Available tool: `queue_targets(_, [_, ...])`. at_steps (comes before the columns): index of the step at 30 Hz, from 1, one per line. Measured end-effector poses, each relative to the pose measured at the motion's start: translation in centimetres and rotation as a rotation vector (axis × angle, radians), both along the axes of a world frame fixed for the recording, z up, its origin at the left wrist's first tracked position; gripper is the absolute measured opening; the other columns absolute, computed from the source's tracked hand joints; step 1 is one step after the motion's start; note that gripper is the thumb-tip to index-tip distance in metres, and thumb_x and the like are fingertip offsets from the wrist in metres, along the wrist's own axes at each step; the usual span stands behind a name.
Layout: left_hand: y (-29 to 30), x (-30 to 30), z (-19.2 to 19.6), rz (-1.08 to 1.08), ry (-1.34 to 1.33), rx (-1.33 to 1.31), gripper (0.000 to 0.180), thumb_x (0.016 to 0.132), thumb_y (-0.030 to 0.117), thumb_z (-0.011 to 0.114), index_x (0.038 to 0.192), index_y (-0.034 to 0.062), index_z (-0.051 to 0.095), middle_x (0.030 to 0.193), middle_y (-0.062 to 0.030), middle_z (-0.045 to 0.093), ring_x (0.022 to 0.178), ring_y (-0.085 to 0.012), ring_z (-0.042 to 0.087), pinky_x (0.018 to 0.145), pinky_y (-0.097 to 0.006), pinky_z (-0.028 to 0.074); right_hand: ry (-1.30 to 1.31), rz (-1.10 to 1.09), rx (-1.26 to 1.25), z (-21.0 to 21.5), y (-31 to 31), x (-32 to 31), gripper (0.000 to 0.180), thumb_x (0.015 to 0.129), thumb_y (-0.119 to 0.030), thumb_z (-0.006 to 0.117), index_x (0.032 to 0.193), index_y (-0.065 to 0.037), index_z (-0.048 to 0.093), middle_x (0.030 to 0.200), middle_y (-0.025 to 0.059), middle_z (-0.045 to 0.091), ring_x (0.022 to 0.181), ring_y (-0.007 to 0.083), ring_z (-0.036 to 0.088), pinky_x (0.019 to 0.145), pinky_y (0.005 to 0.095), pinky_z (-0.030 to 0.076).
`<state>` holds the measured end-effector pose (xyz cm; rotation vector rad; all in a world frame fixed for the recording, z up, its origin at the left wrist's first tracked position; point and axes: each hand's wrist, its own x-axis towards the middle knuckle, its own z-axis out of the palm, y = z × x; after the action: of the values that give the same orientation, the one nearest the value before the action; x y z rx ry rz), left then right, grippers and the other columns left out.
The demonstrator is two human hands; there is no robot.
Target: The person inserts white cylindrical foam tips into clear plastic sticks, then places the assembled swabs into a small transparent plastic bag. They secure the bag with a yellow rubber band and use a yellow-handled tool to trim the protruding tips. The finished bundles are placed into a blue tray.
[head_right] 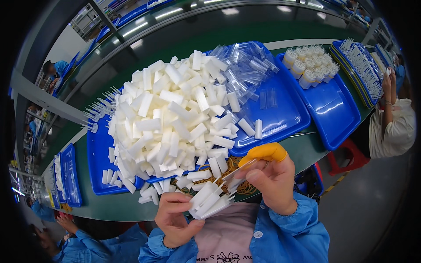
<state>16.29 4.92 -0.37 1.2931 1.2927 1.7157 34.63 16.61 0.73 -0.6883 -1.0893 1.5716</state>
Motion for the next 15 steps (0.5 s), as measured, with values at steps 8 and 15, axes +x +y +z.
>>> queue_targets(8, [-0.1, 0.0, 1.3, -0.025, 0.317, -0.085, 0.050, 0.058, 0.006, 0.081, 0.104, -0.0014, 0.062, 0.101, -0.0140, 0.053, 0.088, -0.0222, 0.057, 0.077, -0.032, 0.047, -0.046, 0.074, -0.089, 0.8, -0.7, -0.7, 0.047, 0.075, -0.025, 0.077, 0.104, 0.000, 0.049, 0.086, 0.0140, 0.063, 0.070, 0.0227, 0.067, 0.063, 0.0336, 0.056])
queue_targets(15, [0.0, 0.0, 2.1, -0.033, 0.545, -0.075, 0.051, 0.059, 0.008, 0.080, 0.108, 0.0018, 0.066, 0.095, -0.0105, 0.054, 0.083, -0.0198, 0.058, 0.068, -0.028, 0.048, 0.063, 0.183, 0.036, 0.8, -0.7, 0.1, 0.040, 0.075, -0.002, 0.075, 0.106, 0.005, 0.051, 0.100, 0.0186, 0.061, 0.087, 0.0258, 0.066, 0.079, 0.0366, 0.055])
